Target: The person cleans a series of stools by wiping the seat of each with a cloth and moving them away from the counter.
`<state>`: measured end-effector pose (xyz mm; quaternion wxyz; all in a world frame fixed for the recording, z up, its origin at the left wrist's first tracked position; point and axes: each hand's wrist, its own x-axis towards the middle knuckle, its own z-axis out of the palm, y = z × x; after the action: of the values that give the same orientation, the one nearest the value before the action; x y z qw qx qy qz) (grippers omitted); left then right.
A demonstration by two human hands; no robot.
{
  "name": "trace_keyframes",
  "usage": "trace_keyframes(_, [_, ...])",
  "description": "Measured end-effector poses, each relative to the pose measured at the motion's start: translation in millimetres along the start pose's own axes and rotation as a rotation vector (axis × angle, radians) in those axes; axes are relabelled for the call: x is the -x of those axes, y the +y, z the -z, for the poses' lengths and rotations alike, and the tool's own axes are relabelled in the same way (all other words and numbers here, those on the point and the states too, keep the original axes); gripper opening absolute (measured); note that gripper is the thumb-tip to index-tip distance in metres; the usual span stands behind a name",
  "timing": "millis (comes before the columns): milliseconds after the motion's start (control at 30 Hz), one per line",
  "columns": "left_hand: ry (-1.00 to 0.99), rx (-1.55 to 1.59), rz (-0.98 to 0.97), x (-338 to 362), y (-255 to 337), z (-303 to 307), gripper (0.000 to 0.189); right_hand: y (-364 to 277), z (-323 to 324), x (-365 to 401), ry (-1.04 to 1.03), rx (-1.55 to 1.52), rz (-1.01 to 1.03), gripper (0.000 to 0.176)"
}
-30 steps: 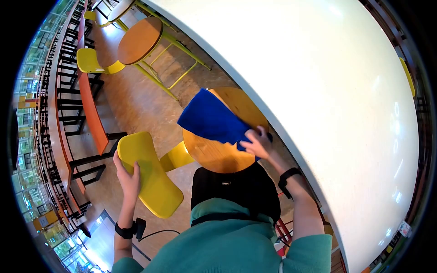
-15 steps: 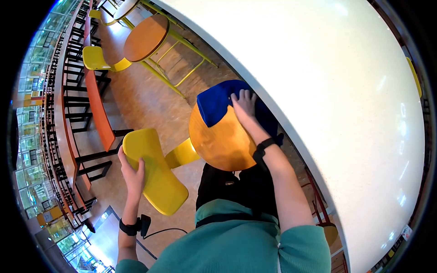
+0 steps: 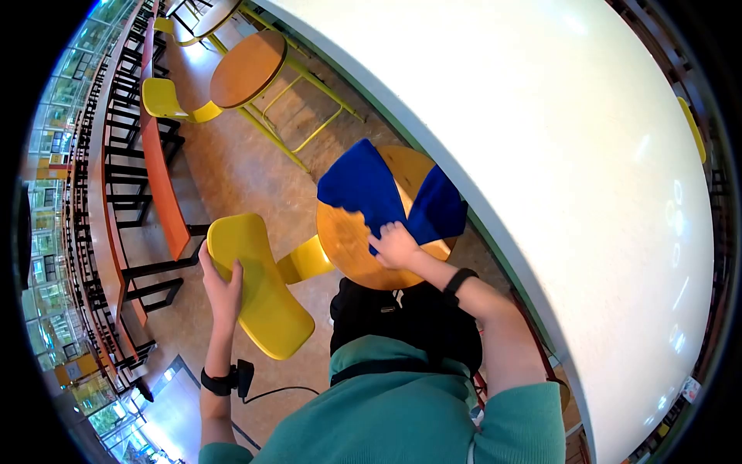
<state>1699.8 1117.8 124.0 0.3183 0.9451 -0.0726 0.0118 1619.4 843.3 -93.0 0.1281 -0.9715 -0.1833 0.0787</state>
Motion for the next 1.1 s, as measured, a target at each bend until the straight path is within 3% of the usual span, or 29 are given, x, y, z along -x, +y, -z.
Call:
trace_keyframes(33, [0.000, 0.011, 0.014, 0.1, 1.1, -0.2, 0.054, 4.7, -2.0, 13.5, -0.026, -0.059, 0.024, 0.039])
trace_keyframes(100, [-0.002, 0.028, 0.040, 0.1, 1.4, -0.9, 0.054, 20.0, -7.6, 43.6, 0.111, -0.075, 0.094, 0.039])
trace_keyframes(233, [-0.018, 0.039, 0.065, 0.1, 3.8, 1.9, 0.053, 45.9, -13.0, 79.3, 0.319, -0.015, -0.207, 0.029])
trace_keyframes(300, [-0.030, 0.046, 0.071, 1.8, 4.1, 3.0, 0.053, 52.3, -11.9, 91.7, 0.305, -0.027, -0.407, 0.028])
trace_keyframes(400, [-0.025, 0.059, 0.029, -0.6, -0.4, 1.8, 0.053, 50.7, -4.5, 98.8, 0.267, -0.089, -0.516, 0.030])
trace_keyframes(500, [-0.002, 0.058, -0.048, -1.6, -7.3, -0.2, 0.054, 33.8, 10.2, 92.7, 0.046, -0.251, -0.634, 0.032])
trace_keyframes(533, [-0.004, 0.076, -0.047, -1.6, -7.9, -0.6, 0.054, 25.5, 20.9, 89.7, -0.076, -0.240, -0.621, 0.036])
trace_keyframes(567, [-0.006, 0.094, -0.044, -1.2, -8.2, -0.7, 0.054, 17.9, 13.2, 91.2, -0.016, -0.205, -0.550, 0.032])
trace_keyframes(633, [-0.014, 0.120, -0.054, -1.3, -7.3, -1.1, 0.055, -2.3, 18.9, 80.9, -0.245, -0.187, -0.494, 0.035])
trace_keyframes(733, [-0.017, 0.136, -0.060, -1.9, -10.5, -2.8, 0.055, -31.6, 15.0, 64.4, -0.410, -0.204, -0.263, 0.034])
trace_keyframes(1033, [0.001, 0.158, -0.110, -4.0, -20.2, -6.5, 0.058, -106.3, -8.8, 35.1, -0.510, -0.252, 0.179, 0.037])
trace_keyframes(1100, [-0.006, 0.171, -0.092, -4.2, -20.1, -7.1, 0.058, -126.7, -15.9, 37.6, -0.508, -0.252, 0.179, 0.037])
